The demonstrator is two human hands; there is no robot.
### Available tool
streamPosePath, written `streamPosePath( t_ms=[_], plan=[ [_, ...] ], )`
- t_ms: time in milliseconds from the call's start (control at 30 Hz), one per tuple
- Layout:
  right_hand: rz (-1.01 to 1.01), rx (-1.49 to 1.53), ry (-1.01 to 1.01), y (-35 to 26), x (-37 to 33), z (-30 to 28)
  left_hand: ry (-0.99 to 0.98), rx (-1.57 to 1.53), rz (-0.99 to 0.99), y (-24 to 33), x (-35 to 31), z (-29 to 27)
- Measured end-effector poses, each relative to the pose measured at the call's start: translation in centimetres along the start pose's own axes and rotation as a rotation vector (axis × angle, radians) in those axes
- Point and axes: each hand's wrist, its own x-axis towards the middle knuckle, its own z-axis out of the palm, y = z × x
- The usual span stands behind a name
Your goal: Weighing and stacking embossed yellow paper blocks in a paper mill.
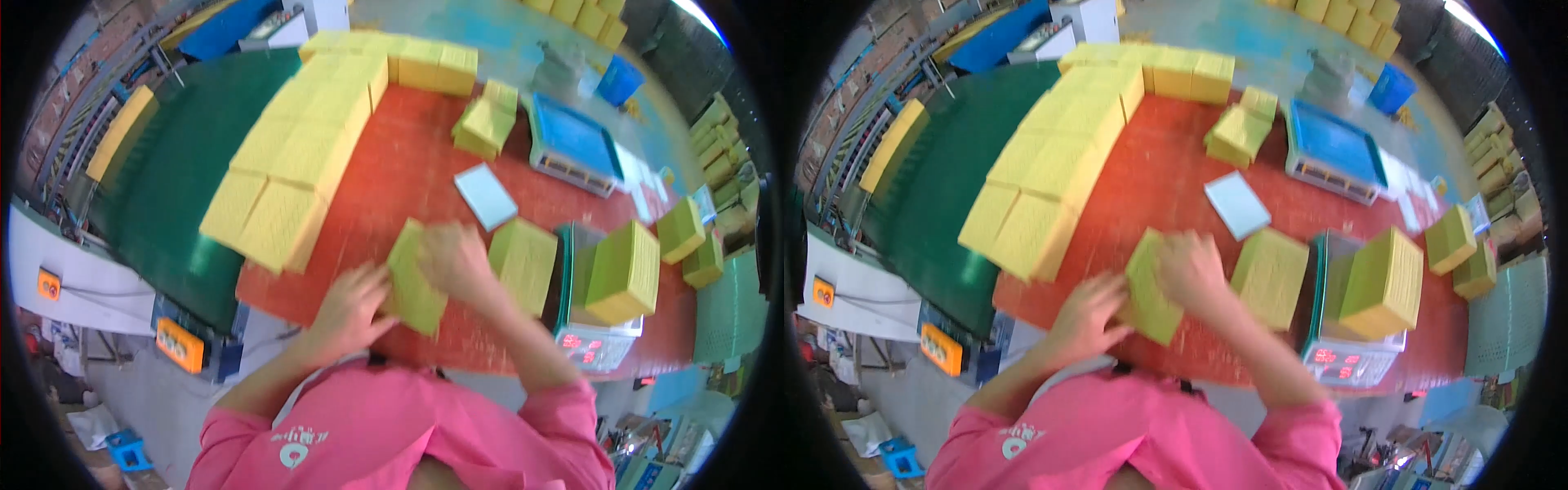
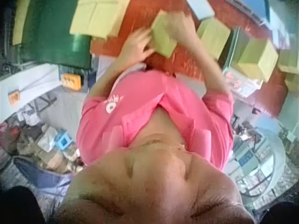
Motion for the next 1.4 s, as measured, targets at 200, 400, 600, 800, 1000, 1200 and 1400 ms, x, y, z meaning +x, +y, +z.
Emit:
streamPosePath(
  t_ms=[200,400,600,800,1000,1200,1400],
  plan=[
    [-0.106,0.275,-0.121,2.4,7.3,2.7,-0.058,0.084,0.266,8.4,0.9,5.7],
    [0.120,0.323,-0.442,3.6,4.3,3.6,-0.094,0.470,0.341,4.8,-4.3,8.3],
    [0.157,0.332,-0.329,1.8,-5.6,-0.5,-0.173,0.482,0.311,3.7,-9.9,2.7],
    [0.399,0.582,-0.180,-0.1,-11.5,-1.3,0.293,-0.127,-0.454,5.7,-15.2,7.9],
    [0.395,0.478,-0.154,-1.7,-10.2,-1.4,0.308,-1.364,-1.286,6.4,-16.2,11.7],
    [0.335,0.703,-0.178,-2.7,-10.4,1.1,0.276,-1.757,-1.254,5.1,-14.9,13.1],
    [0.391,0.619,-0.280,-8.8,-15.3,0.9,0.301,-1.699,-0.916,7.4,-14.5,9.1]
  ],
)
